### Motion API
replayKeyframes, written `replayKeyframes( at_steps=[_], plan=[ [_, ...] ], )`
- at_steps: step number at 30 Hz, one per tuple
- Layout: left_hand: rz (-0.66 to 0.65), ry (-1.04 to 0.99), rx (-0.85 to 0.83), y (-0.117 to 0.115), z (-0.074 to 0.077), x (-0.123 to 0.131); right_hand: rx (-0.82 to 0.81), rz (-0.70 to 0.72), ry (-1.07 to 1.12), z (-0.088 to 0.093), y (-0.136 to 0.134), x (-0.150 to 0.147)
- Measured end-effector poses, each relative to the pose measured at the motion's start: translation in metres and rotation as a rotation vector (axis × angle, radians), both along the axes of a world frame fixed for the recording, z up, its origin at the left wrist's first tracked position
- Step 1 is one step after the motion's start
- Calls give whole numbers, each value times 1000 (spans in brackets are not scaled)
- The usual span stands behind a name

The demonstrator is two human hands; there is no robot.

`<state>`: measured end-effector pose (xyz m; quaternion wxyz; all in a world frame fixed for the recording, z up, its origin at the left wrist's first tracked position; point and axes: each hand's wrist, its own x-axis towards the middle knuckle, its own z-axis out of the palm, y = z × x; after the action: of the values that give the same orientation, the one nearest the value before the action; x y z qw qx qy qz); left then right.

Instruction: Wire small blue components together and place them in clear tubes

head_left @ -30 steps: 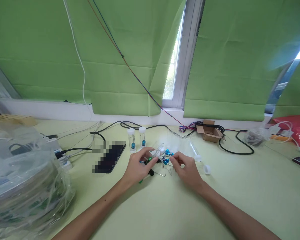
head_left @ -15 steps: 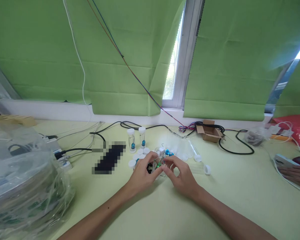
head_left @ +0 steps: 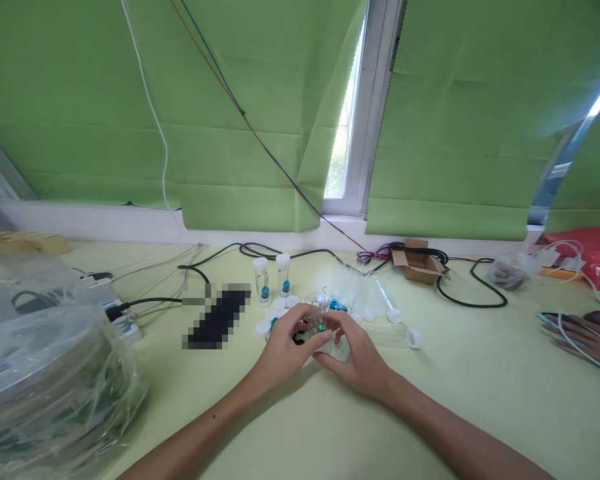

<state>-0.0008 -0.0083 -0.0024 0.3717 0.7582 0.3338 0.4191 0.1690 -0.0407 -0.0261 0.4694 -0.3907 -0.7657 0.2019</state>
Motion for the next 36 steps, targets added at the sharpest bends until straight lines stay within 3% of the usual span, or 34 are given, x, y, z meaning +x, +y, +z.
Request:
replayKeyframes(
  at_steps=[11, 19, 24, 27, 36],
  plan=[
    [-16, 72, 10, -2, -6, 4, -32, -8, 11, -3, 1, 0],
    [-31, 96, 85, 3, 1, -2, -53, -37, -5, -3, 2, -1],
    [215, 161, 274, 25, 0, -18, -71, -57, -36, -4, 1, -1],
    [363, 326, 366, 38, -7, -28, -87, -69, -60, -4, 1, 0],
    [416, 517, 357, 42, -21, -36, -147, -41, -106, -3, 0, 0]
  ],
)
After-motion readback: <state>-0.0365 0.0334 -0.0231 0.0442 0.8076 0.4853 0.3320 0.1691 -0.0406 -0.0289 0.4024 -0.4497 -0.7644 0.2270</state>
